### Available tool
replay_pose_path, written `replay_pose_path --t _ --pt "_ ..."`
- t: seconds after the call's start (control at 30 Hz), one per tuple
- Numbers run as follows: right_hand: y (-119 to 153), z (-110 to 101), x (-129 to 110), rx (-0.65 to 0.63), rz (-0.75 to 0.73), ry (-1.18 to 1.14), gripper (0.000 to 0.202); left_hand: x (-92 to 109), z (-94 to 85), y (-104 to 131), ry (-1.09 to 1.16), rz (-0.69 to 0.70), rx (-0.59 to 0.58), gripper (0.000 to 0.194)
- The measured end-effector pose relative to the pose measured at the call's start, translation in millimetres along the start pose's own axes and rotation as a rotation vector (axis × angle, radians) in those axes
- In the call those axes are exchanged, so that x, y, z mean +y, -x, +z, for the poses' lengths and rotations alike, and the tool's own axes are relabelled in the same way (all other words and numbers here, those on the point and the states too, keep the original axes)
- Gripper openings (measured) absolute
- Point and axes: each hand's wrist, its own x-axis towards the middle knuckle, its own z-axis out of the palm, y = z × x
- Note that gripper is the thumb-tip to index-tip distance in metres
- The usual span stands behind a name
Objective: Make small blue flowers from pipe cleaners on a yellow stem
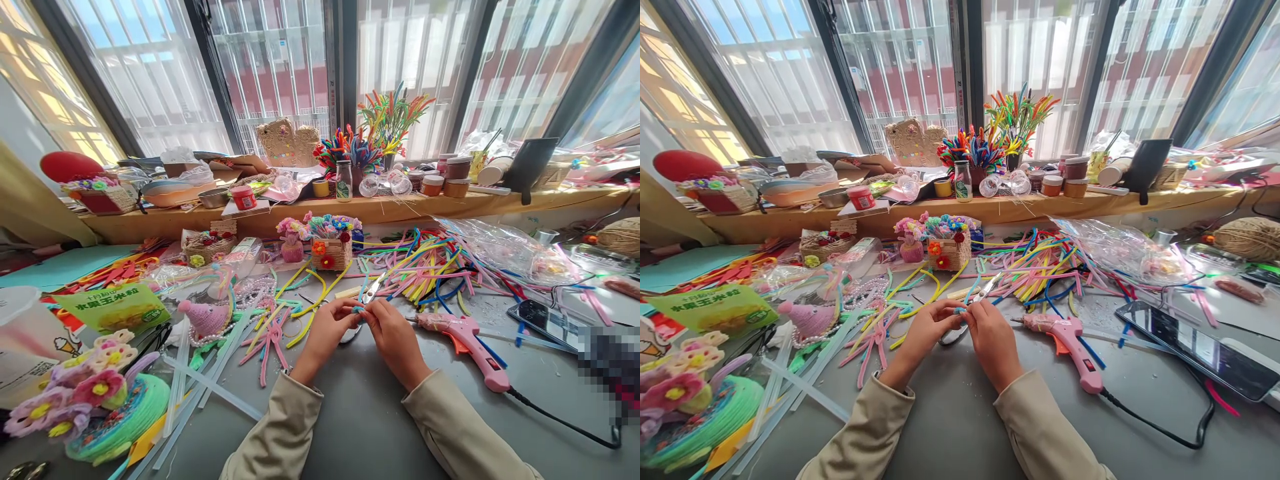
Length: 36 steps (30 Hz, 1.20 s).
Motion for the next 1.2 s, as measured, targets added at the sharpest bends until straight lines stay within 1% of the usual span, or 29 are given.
replay_pose_path --t 0.13,0.33,0.5,0.8,0.93,1.2 --pt "0.1 -0.5 0.2 -0.009 -0.019 -0.030 0.022 1.7 0.2 0.1 0.055 -0.037 0.011 0.022" --pt "-0.4 -0.4 -0.1 -0.017 0.008 -0.079 0.021 2.8 1.9 1.4 0.022 -0.003 0.032 0.020" --pt "-1.4 0.6 0.5 -0.005 0.023 -0.090 0.020 2.1 3.3 1.3 0.030 -0.005 0.042 0.020" --pt "-0.8 0.5 0.5 -0.007 0.047 -0.145 0.020 -1.9 1.4 0.6 0.123 -0.012 -0.033 0.021" --pt "-1.8 0.1 1.2 -0.019 0.032 -0.127 0.022 -1.7 0.9 0.5 0.139 -0.016 -0.030 0.022" --pt "-3.3 -0.5 1.4 -0.019 -0.007 -0.142 0.023 -4.4 2.2 0.4 0.122 0.018 -0.021 0.021"
